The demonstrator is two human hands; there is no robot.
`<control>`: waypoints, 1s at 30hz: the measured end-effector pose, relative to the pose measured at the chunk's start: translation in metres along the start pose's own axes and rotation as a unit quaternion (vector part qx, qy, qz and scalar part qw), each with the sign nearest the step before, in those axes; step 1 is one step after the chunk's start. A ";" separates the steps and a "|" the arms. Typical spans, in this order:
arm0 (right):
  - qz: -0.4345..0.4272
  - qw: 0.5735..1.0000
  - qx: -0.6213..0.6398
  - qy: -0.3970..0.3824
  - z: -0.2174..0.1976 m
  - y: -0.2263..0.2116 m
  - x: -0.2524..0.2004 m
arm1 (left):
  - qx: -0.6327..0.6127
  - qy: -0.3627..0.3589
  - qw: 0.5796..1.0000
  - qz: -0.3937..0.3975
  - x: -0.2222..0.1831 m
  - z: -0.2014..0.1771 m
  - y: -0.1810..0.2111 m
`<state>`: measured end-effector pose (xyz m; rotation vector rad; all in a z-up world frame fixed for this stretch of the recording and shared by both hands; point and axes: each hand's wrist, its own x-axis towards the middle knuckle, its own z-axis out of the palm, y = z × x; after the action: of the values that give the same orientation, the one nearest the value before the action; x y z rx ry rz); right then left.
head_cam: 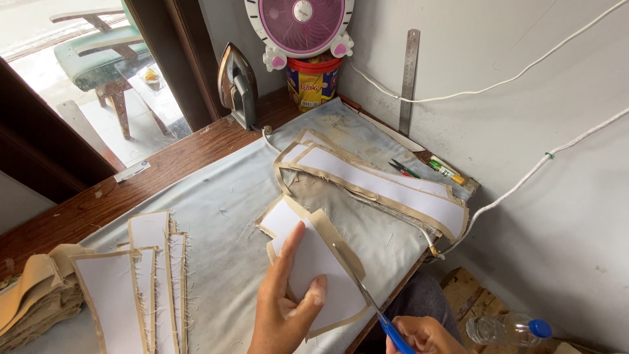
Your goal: The person uses blue-handled scissors to trim the edges of beige fabric pieces that are layered over white paper templates. They cut along the template outlines, remove the excess fabric, and place the finished pieces into a stack on the table.
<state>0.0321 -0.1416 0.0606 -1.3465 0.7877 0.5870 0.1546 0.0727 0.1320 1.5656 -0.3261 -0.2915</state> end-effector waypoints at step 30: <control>-0.154 0.982 0.039 -0.099 0.022 0.060 0.045 | -0.136 -0.046 0.981 -0.132 0.006 -0.001 -0.086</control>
<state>0.0174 -0.1143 -0.0112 -1.2831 0.4249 0.4325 0.1625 0.0720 0.0459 1.3267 -0.1417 -0.5916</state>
